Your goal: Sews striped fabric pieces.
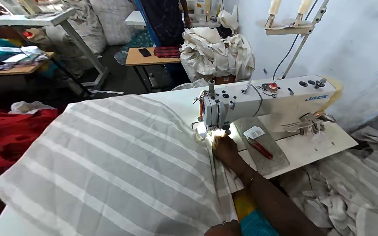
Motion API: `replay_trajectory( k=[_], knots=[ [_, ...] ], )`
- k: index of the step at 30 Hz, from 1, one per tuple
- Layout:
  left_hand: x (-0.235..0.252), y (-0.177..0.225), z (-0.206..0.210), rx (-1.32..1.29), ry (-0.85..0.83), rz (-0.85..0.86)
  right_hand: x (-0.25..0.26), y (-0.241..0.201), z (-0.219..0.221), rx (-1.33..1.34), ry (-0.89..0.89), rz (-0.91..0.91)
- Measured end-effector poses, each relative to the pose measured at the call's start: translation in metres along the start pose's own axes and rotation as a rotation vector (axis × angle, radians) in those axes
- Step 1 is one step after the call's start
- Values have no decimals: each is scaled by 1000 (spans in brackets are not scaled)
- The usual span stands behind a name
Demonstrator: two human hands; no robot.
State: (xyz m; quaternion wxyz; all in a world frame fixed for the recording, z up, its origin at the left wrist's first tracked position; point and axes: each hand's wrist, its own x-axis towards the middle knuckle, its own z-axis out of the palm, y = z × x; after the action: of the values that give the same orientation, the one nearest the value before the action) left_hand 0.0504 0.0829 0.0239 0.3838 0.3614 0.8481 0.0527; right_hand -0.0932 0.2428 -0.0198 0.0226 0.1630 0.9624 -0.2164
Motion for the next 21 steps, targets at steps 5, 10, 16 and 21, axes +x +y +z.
replay_trajectory(
  k=[5, 10, 16, 21],
  knots=[
    [3, -2, 11, 52, 62, 45, -62, 23, 31, 31, 139, -150],
    [36, -48, -56, -53, 222, 462, -155, 40, 36, 232, 58, -154],
    [156, -108, -70, -61, 973, 61, -154, 73, 17, 313, -117, -285],
    [167, -118, -45, 20, 1029, 32, -91, 172, -65, 84, 444, 39]
  ],
)
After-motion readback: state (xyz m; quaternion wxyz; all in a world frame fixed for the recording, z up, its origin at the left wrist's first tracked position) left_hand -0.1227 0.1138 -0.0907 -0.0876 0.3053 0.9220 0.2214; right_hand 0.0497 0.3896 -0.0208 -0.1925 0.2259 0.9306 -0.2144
